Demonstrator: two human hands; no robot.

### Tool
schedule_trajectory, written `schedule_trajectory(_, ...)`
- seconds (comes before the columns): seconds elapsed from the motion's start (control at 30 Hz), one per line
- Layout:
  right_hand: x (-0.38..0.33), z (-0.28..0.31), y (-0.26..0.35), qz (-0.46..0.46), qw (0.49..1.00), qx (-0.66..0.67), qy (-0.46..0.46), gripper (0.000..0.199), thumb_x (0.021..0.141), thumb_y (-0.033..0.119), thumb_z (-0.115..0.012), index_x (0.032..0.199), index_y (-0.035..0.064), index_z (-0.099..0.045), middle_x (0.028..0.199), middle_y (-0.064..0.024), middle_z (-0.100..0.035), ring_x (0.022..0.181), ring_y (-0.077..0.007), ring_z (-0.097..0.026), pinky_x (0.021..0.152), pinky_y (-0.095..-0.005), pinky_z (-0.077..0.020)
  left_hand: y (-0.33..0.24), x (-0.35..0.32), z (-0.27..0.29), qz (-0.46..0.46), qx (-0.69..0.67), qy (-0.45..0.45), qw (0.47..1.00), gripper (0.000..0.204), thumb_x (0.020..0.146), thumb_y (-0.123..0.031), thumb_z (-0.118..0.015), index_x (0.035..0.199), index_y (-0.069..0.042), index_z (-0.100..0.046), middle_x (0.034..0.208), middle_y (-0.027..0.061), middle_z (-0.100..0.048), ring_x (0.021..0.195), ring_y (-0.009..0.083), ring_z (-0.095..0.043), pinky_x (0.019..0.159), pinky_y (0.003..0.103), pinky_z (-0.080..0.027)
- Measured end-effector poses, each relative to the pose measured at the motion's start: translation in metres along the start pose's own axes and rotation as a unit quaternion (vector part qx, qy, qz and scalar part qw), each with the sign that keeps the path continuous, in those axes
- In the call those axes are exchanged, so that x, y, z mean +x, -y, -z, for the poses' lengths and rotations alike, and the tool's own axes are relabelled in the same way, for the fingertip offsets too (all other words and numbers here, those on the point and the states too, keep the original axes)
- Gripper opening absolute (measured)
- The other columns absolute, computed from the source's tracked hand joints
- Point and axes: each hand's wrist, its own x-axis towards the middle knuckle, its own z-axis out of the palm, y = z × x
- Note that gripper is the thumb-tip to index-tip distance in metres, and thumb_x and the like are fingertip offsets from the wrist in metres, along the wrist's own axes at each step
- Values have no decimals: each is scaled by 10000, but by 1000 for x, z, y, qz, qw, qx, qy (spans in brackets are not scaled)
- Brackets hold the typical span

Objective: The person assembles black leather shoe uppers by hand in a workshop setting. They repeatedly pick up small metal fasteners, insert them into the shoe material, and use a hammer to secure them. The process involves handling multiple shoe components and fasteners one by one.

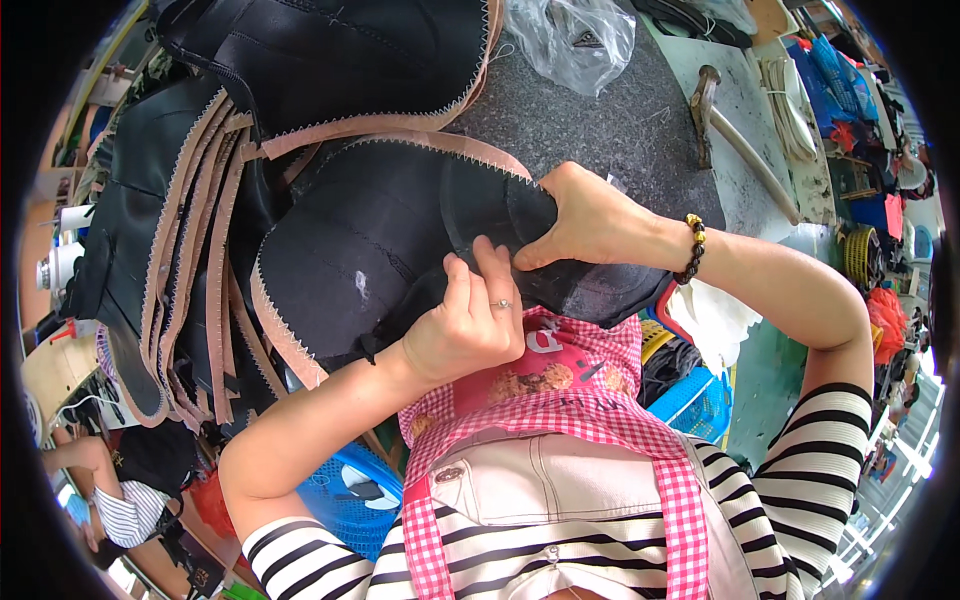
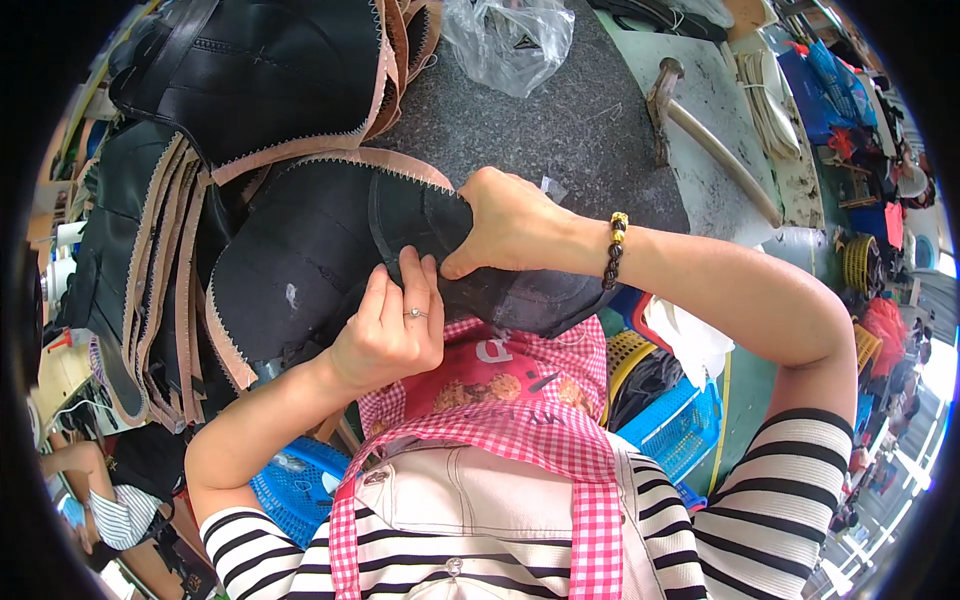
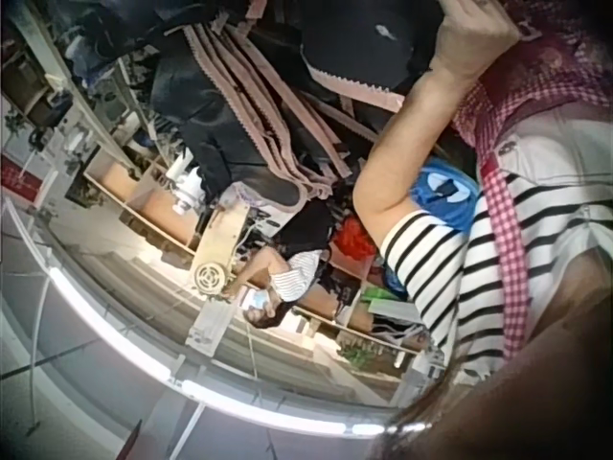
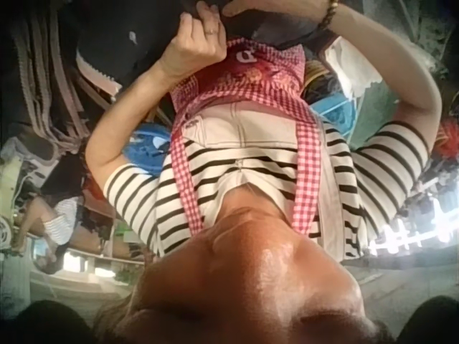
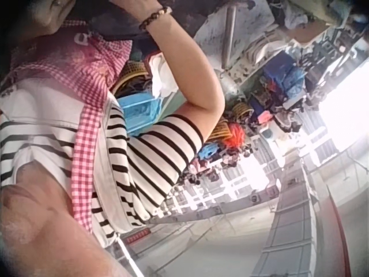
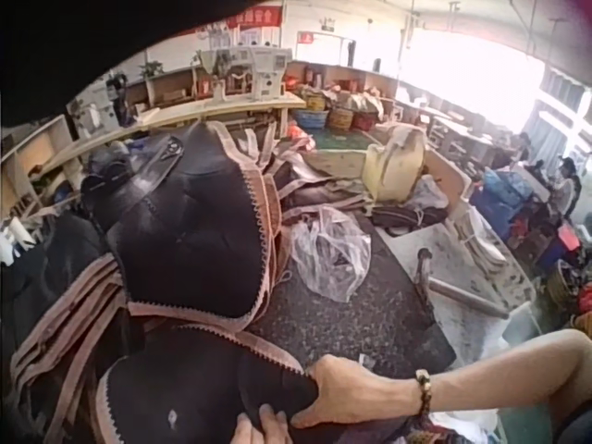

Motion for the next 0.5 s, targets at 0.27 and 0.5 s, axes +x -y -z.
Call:
schedule_trajectory(0.27, -3, 0, 8, -60, 996, 65, 22, 418, 586, 234, -814, 820, -82, -673, 735, -203, -671, 714, -269, -684, 645, -371, -529, 0, 1, -5, 10, 1, -12, 1000, 271, 706, -63, -617, 906, 103, -696, 926, 297, -666, 565, 188, -563, 710, 335, -551)
schedule_trajectory(0.5, -1, 14, -5, 4, 998, 33, 53, 429, 607, 265, -827, 844, -63, -687, 688, -158, -664, 648, -234, -663, 621, -367, -520, 0, 2, -2, 4, 2, 10, 1000, 303, 697, -97, -594, 913, 86, -703, 935, 291, -668, 576, 189, -562, 732, 339, -544)
